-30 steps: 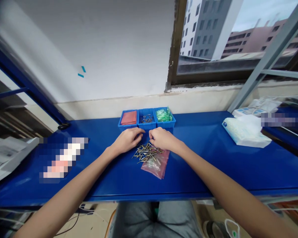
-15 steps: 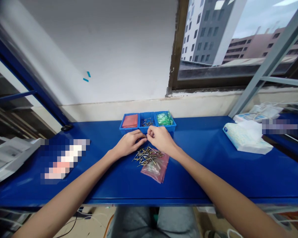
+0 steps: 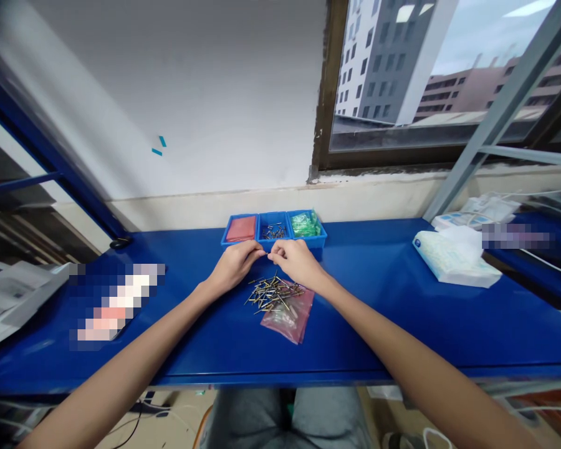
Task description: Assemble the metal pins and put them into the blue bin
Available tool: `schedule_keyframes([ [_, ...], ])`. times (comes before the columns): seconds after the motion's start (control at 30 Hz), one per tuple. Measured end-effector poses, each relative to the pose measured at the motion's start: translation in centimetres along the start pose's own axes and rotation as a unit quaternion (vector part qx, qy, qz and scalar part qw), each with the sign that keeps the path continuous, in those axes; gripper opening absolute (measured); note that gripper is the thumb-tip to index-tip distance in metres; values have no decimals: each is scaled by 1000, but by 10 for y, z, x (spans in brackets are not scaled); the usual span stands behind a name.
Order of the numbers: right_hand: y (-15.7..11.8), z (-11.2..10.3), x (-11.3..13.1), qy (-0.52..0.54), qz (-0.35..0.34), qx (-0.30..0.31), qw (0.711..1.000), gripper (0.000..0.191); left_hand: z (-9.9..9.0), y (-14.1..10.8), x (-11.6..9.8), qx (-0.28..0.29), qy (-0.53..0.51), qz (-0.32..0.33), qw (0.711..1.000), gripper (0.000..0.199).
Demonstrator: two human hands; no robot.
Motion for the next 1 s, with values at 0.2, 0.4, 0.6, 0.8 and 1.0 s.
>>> schedule_keyframes([
  [0.2, 1, 4, -1, 38, 21, 29, 999, 16, -1, -1, -7, -27, -39, 25, 999, 24],
  [0.4, 1, 8, -5, 96, 30, 20, 995, 16, -1, -1, -11, -50, -2, 76, 996, 16],
  [0.6, 1, 10, -1, 118, 5, 20, 993, 26, 0, -2, -5, -51, 18, 67, 996, 16],
  [0.8, 3, 8, -7, 139, 22, -14, 990, 15, -3, -1, -7, -69, -4, 62, 996, 19],
  [1.0, 7, 14, -18, 192, 34, 1, 981, 20, -6, 0, -14, -109, -81, 54, 989, 12],
])
Point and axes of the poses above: each hand's wrist, its own y-axis towards the middle knuckle, its own z-axis out of the palm, x = y × z, the point moved 4 cm from there along y, towards the middle knuckle, and after that the axes turned 14 degrees about x, right-handed, at the moved point
